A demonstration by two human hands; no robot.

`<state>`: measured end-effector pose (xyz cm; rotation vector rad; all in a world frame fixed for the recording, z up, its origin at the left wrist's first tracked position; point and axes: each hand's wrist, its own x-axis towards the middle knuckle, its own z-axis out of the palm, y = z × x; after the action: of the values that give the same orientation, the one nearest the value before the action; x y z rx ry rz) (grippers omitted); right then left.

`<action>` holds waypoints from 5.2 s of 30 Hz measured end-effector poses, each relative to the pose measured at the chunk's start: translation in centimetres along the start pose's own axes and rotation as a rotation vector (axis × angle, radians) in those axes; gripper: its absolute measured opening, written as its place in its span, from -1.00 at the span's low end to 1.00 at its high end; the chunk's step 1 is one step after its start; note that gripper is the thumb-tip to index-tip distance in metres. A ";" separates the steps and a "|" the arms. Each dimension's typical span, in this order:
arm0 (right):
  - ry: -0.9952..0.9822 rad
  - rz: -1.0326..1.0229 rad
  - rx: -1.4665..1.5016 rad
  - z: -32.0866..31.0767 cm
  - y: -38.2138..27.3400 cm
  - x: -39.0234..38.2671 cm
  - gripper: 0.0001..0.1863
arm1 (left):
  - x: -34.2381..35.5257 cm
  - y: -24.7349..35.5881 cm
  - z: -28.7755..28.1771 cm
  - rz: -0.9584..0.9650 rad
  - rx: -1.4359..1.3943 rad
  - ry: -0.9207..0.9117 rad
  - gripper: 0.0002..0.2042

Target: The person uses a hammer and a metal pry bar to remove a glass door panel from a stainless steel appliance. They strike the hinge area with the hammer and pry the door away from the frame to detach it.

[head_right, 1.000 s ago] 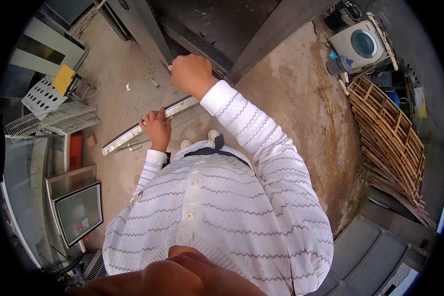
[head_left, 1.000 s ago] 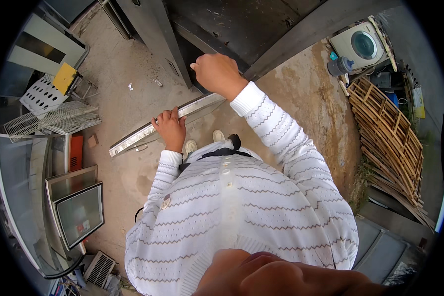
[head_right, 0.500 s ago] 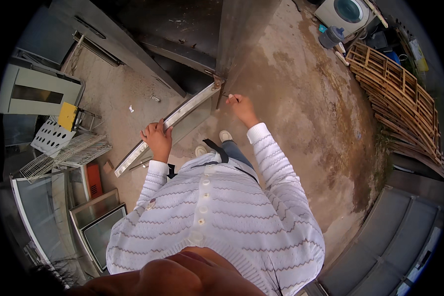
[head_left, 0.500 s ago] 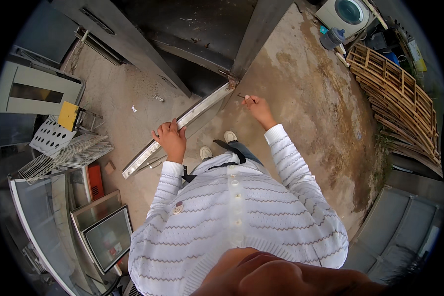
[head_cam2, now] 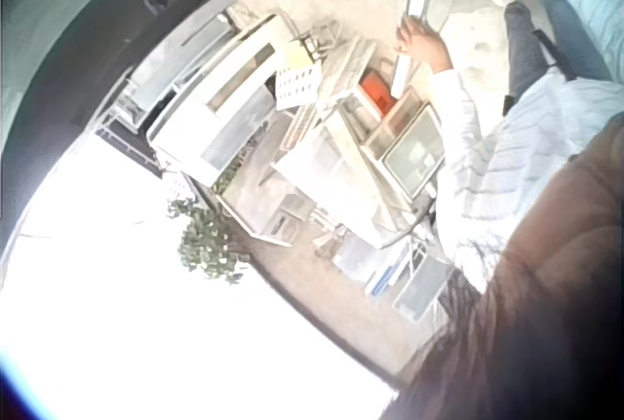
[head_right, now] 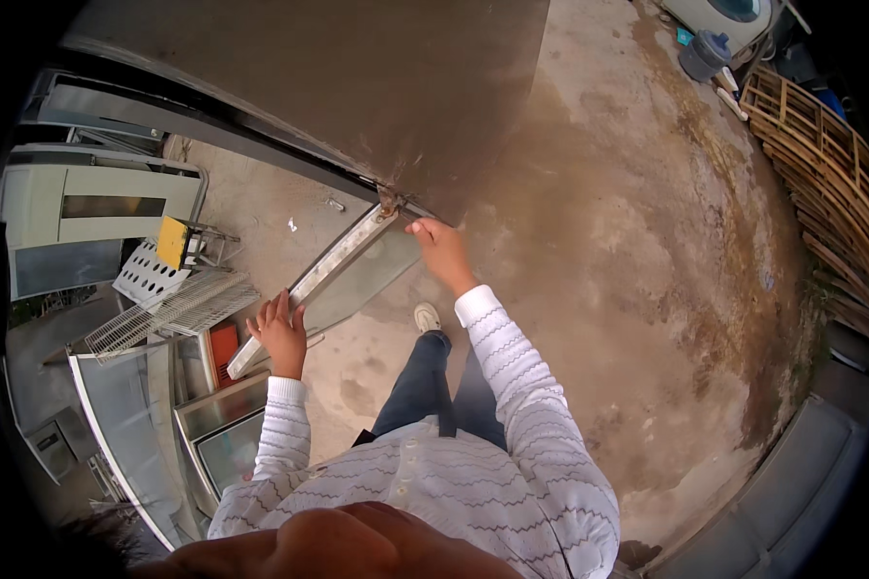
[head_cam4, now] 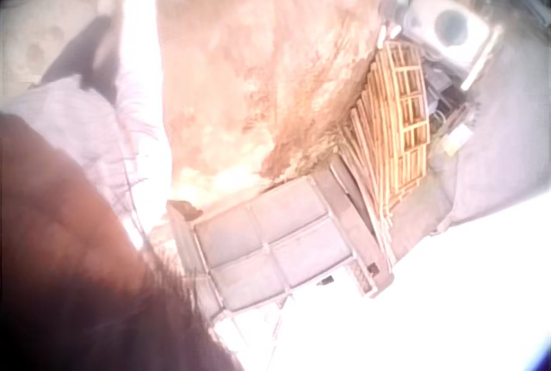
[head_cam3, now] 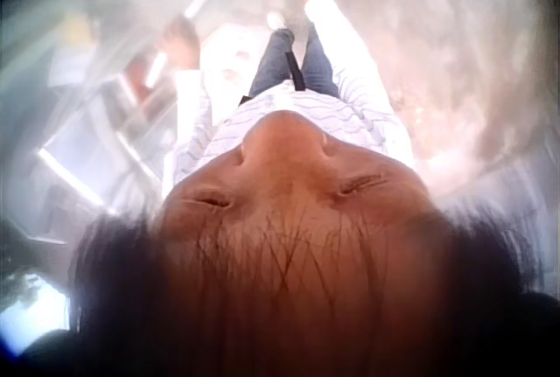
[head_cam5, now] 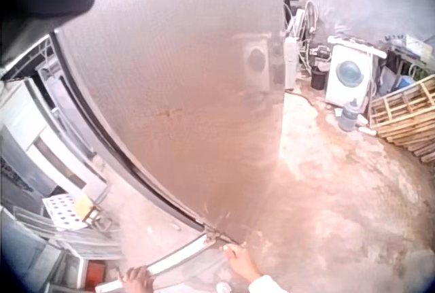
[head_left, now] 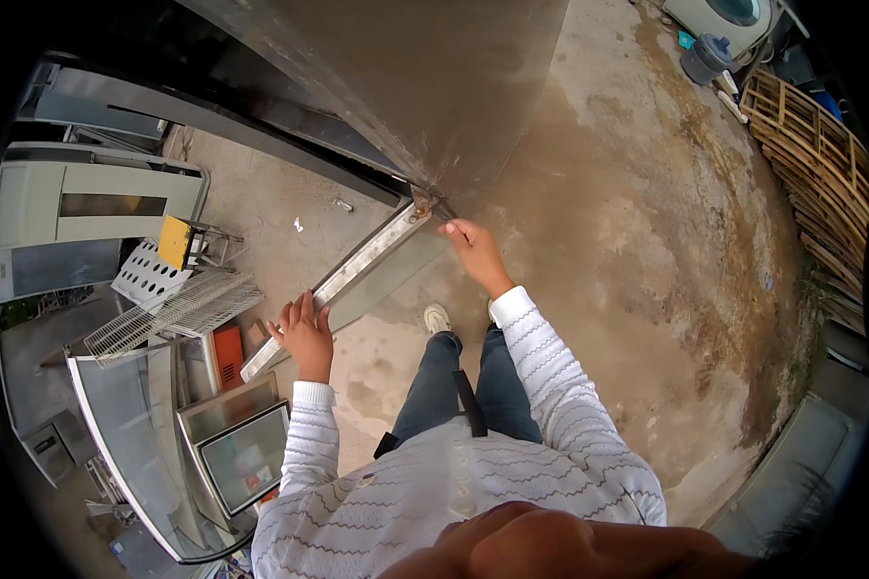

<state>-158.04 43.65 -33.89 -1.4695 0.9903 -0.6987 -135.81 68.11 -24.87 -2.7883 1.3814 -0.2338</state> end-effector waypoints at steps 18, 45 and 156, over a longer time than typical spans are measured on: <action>0.280 -0.405 -0.177 -0.6 2.5 1.7 -0.81 | -0.9 0.3 3.9 0.144 0.371 0.232 -0.60; 0.422 -0.815 -0.331 -0.7 1.1 3.5 -0.86 | -1.1 -0.8 5.4 0.175 0.395 0.286 -0.59; 0.105 -0.629 -0.420 -3.1 1.0 4.4 -0.75 | -1.1 -0.9 5.3 0.211 0.279 0.293 -0.60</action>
<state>-158.88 38.33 -34.94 -2.1728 0.7739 -1.0661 -134.97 69.30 -30.15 -2.4310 1.5453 -0.7872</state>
